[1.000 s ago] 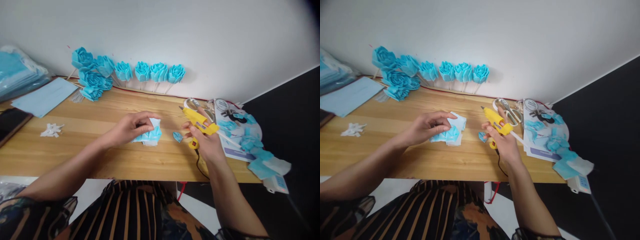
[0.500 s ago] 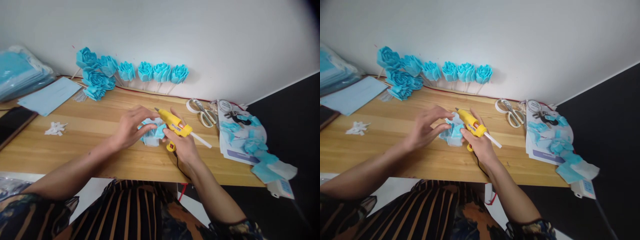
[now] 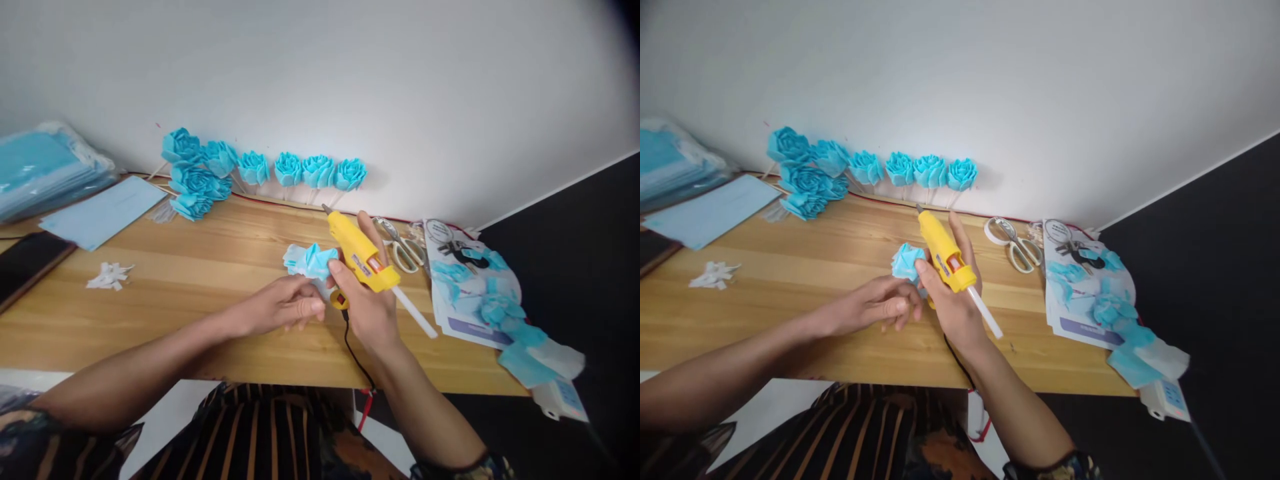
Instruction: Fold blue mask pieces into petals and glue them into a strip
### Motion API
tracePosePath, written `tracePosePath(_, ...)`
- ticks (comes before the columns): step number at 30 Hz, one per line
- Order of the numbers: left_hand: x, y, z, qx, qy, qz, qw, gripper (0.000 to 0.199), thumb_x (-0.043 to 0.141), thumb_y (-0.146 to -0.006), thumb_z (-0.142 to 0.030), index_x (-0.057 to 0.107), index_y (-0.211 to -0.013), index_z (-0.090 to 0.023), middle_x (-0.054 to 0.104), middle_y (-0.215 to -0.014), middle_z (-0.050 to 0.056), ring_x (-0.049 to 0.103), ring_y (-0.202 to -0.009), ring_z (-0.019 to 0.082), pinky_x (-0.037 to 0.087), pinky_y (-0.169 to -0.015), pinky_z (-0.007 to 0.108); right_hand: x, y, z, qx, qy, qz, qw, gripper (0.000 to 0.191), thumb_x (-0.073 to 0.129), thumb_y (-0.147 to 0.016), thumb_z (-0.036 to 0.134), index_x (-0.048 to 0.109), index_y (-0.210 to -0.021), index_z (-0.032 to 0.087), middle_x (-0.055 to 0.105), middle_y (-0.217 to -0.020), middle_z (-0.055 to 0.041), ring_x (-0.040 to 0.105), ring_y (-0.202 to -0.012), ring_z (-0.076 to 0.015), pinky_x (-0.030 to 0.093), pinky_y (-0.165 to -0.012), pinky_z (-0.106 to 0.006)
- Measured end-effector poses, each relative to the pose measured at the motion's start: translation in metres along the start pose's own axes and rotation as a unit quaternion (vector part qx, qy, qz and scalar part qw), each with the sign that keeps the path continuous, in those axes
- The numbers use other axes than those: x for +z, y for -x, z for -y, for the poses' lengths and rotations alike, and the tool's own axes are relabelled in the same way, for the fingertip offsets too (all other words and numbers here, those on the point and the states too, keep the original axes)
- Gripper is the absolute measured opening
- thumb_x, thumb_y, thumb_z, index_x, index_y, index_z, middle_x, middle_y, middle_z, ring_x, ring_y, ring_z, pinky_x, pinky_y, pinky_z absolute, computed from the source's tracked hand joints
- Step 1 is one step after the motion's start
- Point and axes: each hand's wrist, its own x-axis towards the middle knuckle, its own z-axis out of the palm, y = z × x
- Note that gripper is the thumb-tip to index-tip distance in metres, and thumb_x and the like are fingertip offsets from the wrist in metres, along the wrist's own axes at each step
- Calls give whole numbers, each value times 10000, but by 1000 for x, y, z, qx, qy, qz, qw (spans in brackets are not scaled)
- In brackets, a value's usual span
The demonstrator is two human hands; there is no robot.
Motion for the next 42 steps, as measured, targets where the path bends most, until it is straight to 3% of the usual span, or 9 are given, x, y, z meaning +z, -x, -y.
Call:
tracePosePath(2,-2,1,-1,18,36,-21,999,488,558,-922,-617,573,-1061,-149,645,-968,95,595,-717,138,488,-567,236,1,3,2,-24,11,-10,1000,751,682,-887,308,333,-1546,398,636,-952,-17,582,-629,-131,550,-526,-273)
tracePosePath(7,-10,2,-1,88,84,-160,980,487,602,-909,-596,603,-1114,-154,699,-1011,117,631,-729,164,511,-650,294,0,-2,-5,-30,2,-46,998,766,668,-892,276,303,-1551,413,631,-997,-19,571,-620,-116,519,-492,-246)
tracePosePath(10,-14,1,4,27,62,-221,973,545,543,-921,-640,710,-875,-123,732,-888,123,645,-767,202,496,-690,309,1,-4,-16,5,9,-32,999,757,664,-894,279,309,-1552,399,645,-966,-8,564,-592,-105,468,-445,-220)
tracePosePath(13,-16,-4,9,-19,89,-251,964,595,544,-912,-654,723,-718,-121,754,-889,132,657,-791,214,494,-709,311,1,-4,-23,26,7,-17,999,754,689,-877,307,340,-1542,368,660,-965,-8,584,-618,-108,503,-492,-231)
tracePosePath(17,-18,-14,12,35,225,-264,937,481,674,-856,-592,732,-869,-115,767,-946,135,678,-768,209,538,-725,342,-12,-1,-20,30,16,-17,999,682,671,-889,378,400,-1512,317,694,-950,-10,622,-679,-123,576,-637,-280)
tracePosePath(21,-21,-17,11,40,249,-267,930,473,744,-812,-557,707,-821,-86,768,-902,163,704,-773,227,553,-687,336,-39,11,-15,1,61,28,998,669,660,-894,424,425,-1503,278,736,-851,-5,674,-753,-168,587,-730,-335)
tracePosePath(27,-25,-17,16,14,244,-269,932,486,725,-837,-553,705,-841,-68,773,-862,187,748,-856,289,571,-679,340,-59,36,-25,-14,117,99,988,704,651,-884,522,449,-1507,264,747,-784,-18,687,-675,-187,561,-633,-337)
tracePosePath(34,-26,-19,14,4,230,-282,931,538,773,-760,-601,703,-818,-71,761,-760,166,758,-814,297,574,-627,327,-56,43,-31,14,86,107,990,736,651,-881,544,424,-1523,266,711,-732,6,622,-583,-155,493,-512,-280)
tracePosePath(42,-25,-19,17,7,223,-271,937,545,755,-774,-609,713,-840,-70,773,-825,183,755,-793,284,578,-630,331,-53,40,-34,45,89,123,987,757,676,-863,501,405,-1531,270,679,-709,19,571,-553,-130,386,-423,-220)
